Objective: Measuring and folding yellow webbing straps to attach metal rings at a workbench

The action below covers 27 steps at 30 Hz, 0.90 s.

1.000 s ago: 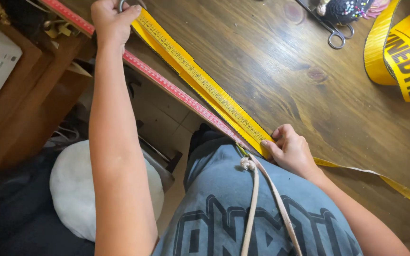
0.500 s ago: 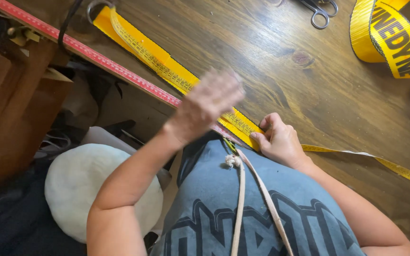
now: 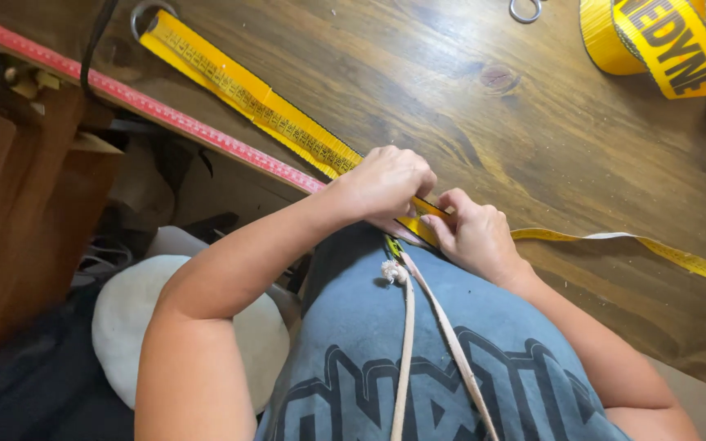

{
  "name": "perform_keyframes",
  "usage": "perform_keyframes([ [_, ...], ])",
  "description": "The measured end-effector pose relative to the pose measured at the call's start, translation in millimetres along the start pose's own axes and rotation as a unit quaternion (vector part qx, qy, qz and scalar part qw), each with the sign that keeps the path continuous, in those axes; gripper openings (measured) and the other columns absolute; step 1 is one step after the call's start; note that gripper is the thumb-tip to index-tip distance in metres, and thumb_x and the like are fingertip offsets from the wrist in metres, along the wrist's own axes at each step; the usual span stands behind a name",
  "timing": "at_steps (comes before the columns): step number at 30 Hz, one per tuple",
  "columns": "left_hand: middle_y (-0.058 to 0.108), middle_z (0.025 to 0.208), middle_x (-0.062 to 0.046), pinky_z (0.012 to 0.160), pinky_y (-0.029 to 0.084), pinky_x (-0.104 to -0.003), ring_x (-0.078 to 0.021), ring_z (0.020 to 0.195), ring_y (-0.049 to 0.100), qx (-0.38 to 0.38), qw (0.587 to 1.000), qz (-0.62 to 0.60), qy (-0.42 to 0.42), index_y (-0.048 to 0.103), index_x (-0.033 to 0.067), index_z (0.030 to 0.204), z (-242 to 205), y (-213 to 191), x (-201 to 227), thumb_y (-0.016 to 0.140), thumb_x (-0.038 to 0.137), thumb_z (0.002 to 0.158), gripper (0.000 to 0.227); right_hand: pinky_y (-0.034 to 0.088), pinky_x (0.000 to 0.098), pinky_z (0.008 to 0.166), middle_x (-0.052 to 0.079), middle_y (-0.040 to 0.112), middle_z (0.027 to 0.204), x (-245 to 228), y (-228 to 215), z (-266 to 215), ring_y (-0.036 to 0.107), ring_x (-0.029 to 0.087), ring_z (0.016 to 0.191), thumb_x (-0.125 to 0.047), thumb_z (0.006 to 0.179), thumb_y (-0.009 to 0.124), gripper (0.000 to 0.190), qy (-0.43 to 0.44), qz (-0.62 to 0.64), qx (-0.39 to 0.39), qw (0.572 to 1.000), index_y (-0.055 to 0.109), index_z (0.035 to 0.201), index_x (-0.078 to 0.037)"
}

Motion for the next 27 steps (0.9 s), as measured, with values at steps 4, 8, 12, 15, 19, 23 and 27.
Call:
perform_keyframes([
  [4, 0.078, 0.093, 0.003, 0.087, 0.057, -0.046, -0.0312, 0.1, 0.074, -0.054, 0.993, -0.084, -0.064, 0.078, 0.0302, 0.091, -1, -39, -12, 0.095, 0.039, 0.066, 0.031, 0.06, 0.0456, 0.084, -0.003, 0.078, 0.066, 0, -29, -14, 0.077, 0.033, 0.081, -0.039, 0.095, 0.062, 0.021, 0.04, 0.03, -0.058, 0.997, 0.068, 0.108, -0.024],
  [8, 0.078, 0.091, 0.004, 0.087, 0.058, -0.047, -0.0322, 0.1, 0.074, -0.04, 0.995, -0.061, -0.069, 0.077, 0.0319, 0.088, 14, -73, -47, 0.095, 0.043, 0.064, 0.033, 0.063, 0.0327, 0.067, 0.001, 0.08, 0.061, 22, -49, -45, 0.079, 0.018, 0.059, -0.032, 0.094, 0.06, 0.017, 0.12, 0.118, -0.145, 0.975, 0.068, 0.101, -0.019],
  [12, 0.078, 0.092, 0.002, 0.081, 0.057, -0.043, -0.0253, 0.093, 0.072, -0.074, 0.99, -0.053, -0.109, 0.075, 0.0248, 0.083, 14, -120, -72, 0.097, 0.039, 0.065, 0.031, 0.06, 0.0375, 0.055, 0.017, 0.078, 0.068, 62, -43, -78, 0.072, 0.027, 0.055, -0.021, 0.099, 0.059, 0.022, 0.224, 0.24, -0.202, 0.923, 0.068, 0.093, -0.002],
  [15, 0.077, 0.093, -0.003, 0.073, 0.052, -0.038, -0.0188, 0.084, 0.069, -0.094, 0.988, -0.043, -0.112, 0.073, 0.016, 0.084, 24, -143, -97, 0.098, 0.035, 0.069, 0.035, 0.053, 0.0372, 0.048, 0.019, 0.068, 0.067, 93, -36, -108, 0.061, 0.025, 0.053, -0.02, 0.103, 0.061, 0.021, 0.275, 0.312, -0.212, 0.884, 0.067, 0.097, 0.0],
  [19, 0.075, 0.087, -0.004, 0.068, 0.05, -0.037, -0.0181, 0.077, 0.064, -0.088, 0.988, -0.016, -0.123, 0.075, 0.0144, 0.087, 29, -186, -105, 0.098, 0.031, 0.071, 0.033, 0.054, 0.0396, 0.047, 0.027, 0.07, 0.066, 140, -22, -146, 0.065, 0.032, 0.053, -0.02, 0.1, 0.063, 0.034, 0.373, 0.385, -0.198, 0.82, 0.072, 0.128, -0.002],
  [23, 0.069, 0.074, -0.004, 0.06, 0.043, -0.036, -0.0169, 0.066, 0.055, -0.098, 0.988, 0.002, -0.118, 0.075, 0.0117, 0.084, 16, -221, -115, 0.094, 0.024, 0.076, 0.025, 0.052, 0.0362, 0.045, 0.027, 0.073, 0.063, 155, -15, -166, 0.068, 0.03, 0.053, -0.015, 0.097, 0.072, 0.018, 0.37, 0.388, -0.154, 0.83, 0.075, 0.1, 0.003],
  [27, 0.072, 0.072, 0.0, 0.061, 0.036, -0.031, -0.0112, 0.068, 0.055, -0.06, 0.982, 0.031, -0.178, 0.08, 0.0166, 0.086, -6, -250, -136, 0.093, 0.031, 0.078, 0.02, 0.034, 0.0309, 0.081, -0.007, 0.062, 0.084, 170, -19, -179, 0.052, 0.016, 0.085, -0.067, 0.077, 0.074, 0.043, 0.32, 0.045, -0.127, 0.938, 0.078, 0.071, -0.024],
])
Point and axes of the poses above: each hand's wrist, its own z-axis towards the middle knuckle, its own y-axis out of the palm, x = y × z, the point moved 4 cm from there along z, towards the middle knuckle
